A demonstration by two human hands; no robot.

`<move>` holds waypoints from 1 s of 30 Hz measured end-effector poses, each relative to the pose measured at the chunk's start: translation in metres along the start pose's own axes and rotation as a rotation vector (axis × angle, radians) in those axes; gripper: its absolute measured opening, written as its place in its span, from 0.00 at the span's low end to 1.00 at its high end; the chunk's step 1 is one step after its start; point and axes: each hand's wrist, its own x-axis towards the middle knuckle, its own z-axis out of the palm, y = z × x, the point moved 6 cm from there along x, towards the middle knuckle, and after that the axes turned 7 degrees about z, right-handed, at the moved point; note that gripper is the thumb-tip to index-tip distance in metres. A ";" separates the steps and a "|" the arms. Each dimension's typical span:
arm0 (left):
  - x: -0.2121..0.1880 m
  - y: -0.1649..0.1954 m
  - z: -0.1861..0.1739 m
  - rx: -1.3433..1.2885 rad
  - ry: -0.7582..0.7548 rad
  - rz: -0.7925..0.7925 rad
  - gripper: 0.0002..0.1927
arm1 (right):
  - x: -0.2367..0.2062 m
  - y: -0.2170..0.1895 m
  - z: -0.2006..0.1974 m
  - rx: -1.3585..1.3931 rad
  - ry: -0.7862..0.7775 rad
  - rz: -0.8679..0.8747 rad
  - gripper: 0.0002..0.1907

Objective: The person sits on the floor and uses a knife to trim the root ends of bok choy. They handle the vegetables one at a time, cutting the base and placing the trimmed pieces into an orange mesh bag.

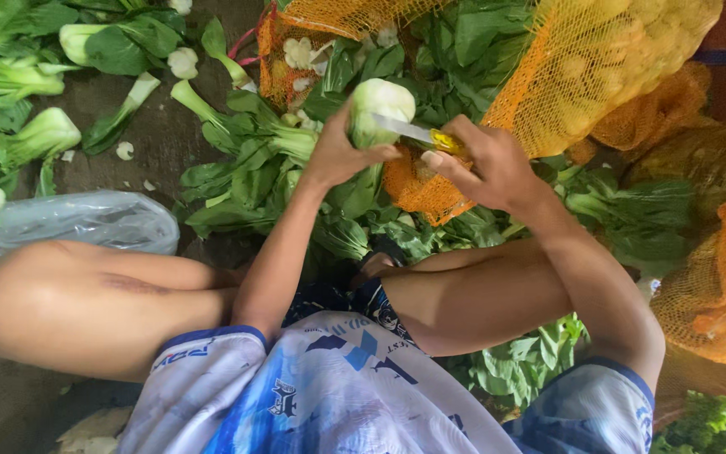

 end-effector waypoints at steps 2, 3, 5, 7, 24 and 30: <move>-0.002 0.004 0.009 -0.031 -0.005 0.018 0.40 | 0.003 -0.004 0.001 -0.075 0.054 0.010 0.17; -0.002 0.006 0.013 -0.006 -0.013 0.025 0.39 | 0.003 -0.006 0.001 -0.125 0.081 -0.007 0.18; -0.002 0.012 0.018 0.003 -0.023 0.046 0.39 | 0.003 -0.007 0.002 -0.223 0.136 -0.039 0.19; -0.001 0.018 0.020 -0.029 -0.026 0.068 0.39 | 0.004 -0.003 0.003 -0.298 0.138 -0.013 0.20; -0.008 0.027 0.018 -0.089 -0.131 0.061 0.37 | 0.002 0.040 0.009 -0.448 0.094 -0.105 0.22; -0.018 0.018 0.023 -0.089 -0.252 0.106 0.48 | 0.003 0.078 0.002 -0.434 0.120 0.069 0.17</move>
